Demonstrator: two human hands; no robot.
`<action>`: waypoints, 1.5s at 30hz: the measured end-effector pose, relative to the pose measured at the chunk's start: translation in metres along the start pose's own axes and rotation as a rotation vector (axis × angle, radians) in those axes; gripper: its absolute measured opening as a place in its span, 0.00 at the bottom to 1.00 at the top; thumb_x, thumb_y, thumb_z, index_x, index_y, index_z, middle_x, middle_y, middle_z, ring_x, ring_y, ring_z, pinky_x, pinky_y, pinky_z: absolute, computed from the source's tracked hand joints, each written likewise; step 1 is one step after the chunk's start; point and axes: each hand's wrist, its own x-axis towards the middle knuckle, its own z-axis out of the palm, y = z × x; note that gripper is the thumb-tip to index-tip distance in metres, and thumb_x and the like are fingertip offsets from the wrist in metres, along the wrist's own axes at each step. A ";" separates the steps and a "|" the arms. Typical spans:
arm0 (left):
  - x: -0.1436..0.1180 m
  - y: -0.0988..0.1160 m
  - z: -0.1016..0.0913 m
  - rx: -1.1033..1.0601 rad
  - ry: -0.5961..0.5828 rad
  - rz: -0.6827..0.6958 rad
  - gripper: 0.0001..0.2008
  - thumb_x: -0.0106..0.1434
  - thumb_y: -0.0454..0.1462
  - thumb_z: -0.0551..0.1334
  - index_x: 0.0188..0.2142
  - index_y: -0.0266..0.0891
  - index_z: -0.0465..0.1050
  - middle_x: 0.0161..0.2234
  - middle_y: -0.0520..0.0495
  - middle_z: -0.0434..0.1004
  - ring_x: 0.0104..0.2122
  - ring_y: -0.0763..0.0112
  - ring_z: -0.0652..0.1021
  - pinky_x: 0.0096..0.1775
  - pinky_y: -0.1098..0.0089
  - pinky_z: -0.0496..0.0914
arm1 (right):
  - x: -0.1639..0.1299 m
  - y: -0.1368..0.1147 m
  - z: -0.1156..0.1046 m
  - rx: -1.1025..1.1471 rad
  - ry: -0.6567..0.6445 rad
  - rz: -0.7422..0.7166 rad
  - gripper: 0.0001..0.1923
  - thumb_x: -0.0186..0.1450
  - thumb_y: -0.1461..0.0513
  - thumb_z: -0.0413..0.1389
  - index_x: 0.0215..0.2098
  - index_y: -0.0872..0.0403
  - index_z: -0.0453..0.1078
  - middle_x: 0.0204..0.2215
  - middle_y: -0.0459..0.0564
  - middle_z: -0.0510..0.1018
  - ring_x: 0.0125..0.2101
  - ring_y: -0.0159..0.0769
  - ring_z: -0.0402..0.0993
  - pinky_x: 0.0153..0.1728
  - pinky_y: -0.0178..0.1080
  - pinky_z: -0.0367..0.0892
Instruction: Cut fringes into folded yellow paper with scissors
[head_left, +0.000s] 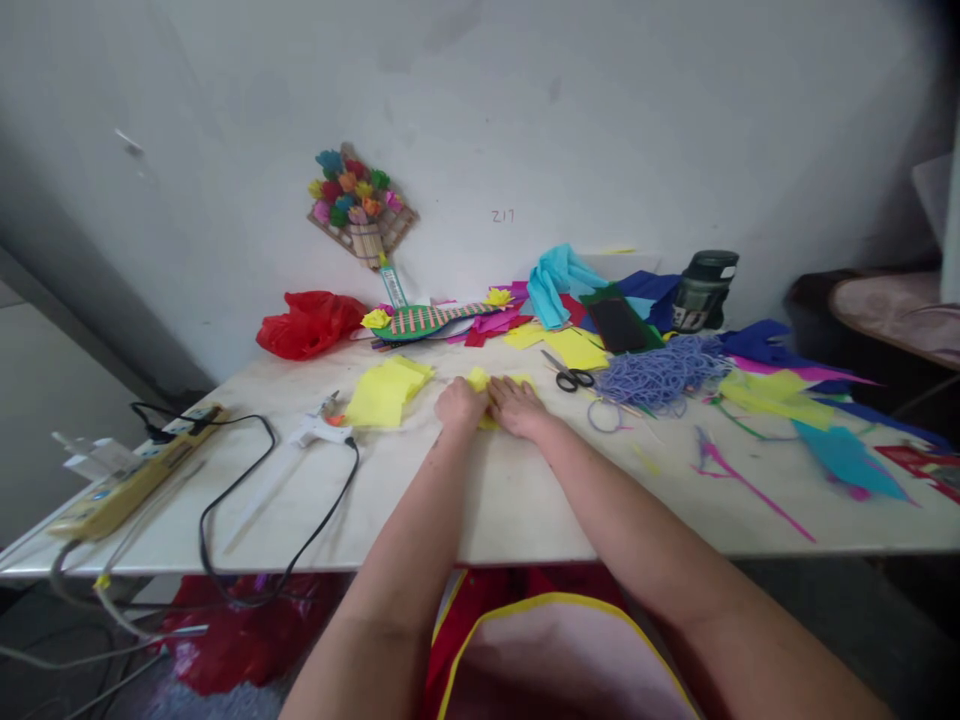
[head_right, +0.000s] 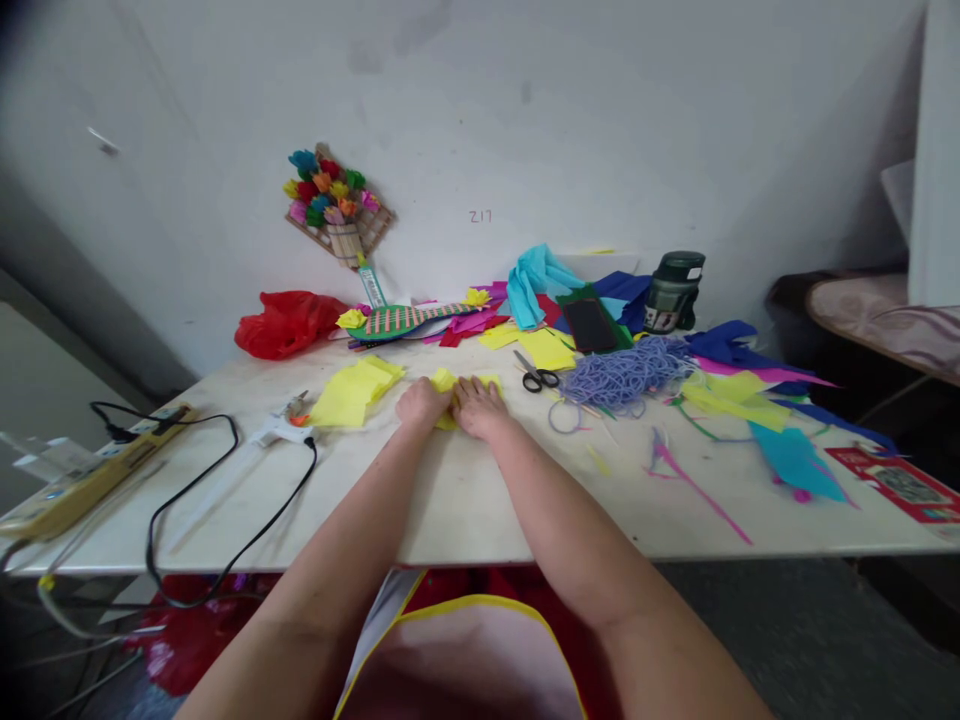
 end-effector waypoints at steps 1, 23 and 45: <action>0.000 0.000 0.000 0.006 0.002 0.008 0.23 0.52 0.50 0.56 0.42 0.35 0.68 0.41 0.35 0.73 0.41 0.56 0.74 0.39 0.63 0.67 | 0.000 0.000 0.000 -0.001 0.002 0.000 0.31 0.64 0.55 0.31 0.62 0.59 0.41 0.63 0.47 0.41 0.61 0.41 0.34 0.58 0.50 0.34; 0.000 -0.007 0.003 0.023 0.015 0.165 0.14 0.58 0.45 0.52 0.40 0.42 0.67 0.39 0.42 0.74 0.40 0.60 0.74 0.37 0.65 0.66 | 0.001 0.000 0.000 -0.014 -0.012 0.008 0.32 0.64 0.51 0.29 0.63 0.56 0.38 0.63 0.47 0.39 0.61 0.40 0.32 0.58 0.50 0.33; 0.000 -0.008 0.001 0.034 0.027 0.190 0.14 0.57 0.46 0.54 0.37 0.42 0.70 0.39 0.42 0.74 0.40 0.61 0.74 0.38 0.66 0.66 | 0.002 0.002 0.001 -0.022 -0.009 0.004 0.34 0.63 0.49 0.29 0.63 0.58 0.38 0.63 0.48 0.39 0.61 0.39 0.31 0.58 0.49 0.31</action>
